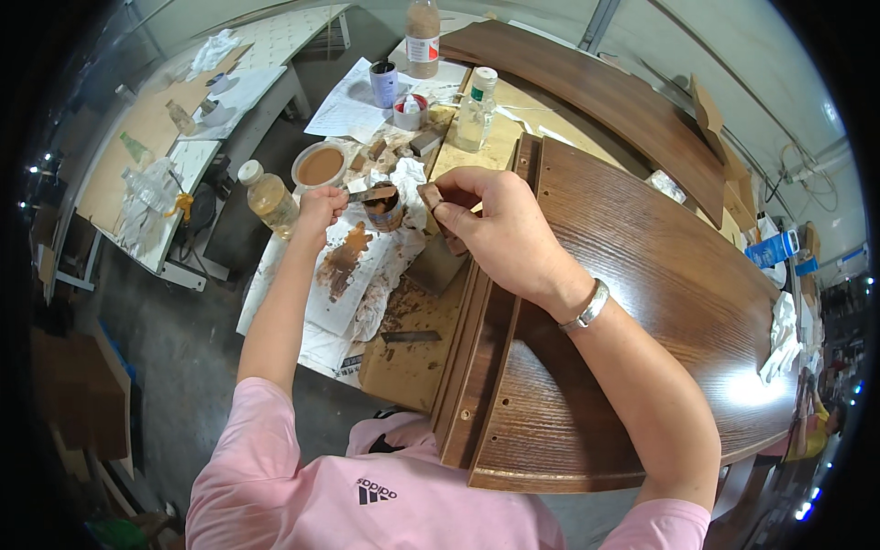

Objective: The person applies a substance to the edges and surface of a wooden furniture panel using a small block and then wipes the entire surface with a white cloth.

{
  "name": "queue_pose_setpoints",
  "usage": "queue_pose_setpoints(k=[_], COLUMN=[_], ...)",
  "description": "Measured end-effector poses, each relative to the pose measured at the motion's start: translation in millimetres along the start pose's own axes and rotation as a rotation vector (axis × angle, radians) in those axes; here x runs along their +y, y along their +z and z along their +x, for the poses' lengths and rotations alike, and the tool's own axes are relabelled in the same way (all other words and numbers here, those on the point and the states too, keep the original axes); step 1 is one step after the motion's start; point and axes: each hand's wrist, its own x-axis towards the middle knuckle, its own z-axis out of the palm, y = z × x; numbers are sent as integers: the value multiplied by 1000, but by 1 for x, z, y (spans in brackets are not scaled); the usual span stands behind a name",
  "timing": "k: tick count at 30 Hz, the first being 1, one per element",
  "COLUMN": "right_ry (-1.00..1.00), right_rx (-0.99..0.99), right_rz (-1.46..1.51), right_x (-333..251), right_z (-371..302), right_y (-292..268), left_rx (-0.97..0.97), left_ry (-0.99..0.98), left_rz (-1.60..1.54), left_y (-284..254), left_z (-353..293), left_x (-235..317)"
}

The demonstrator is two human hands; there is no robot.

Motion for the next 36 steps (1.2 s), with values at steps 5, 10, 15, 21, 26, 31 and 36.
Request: queue_pose_setpoints(k=[5,10,15,21,26,31,36], right_ry=[10,-47,-41,-68,-135,-84,-235], right_rx=[-8,31,23,8,-46,-317,-226], right_rz=[-5,-35,-10,-27,169,565,303], right_x=[2,-1,2,-2,2,-20,-8], right_z=[0,-2,-1,-2,3,7,10], right_y=[-1,1,1,4,2,14,28], left_rx=[46,38,44,189,-274,-820,-621], left_ry=[37,75,66,132,315,181,392], left_rz=[25,34,6,359,-189,-914,-715], left_y=[8,4,12,-2,27,45,12], left_z=[1,2,3,8,-101,-166,-167], left_x=[2,-3,-1,-14,67,91,80])
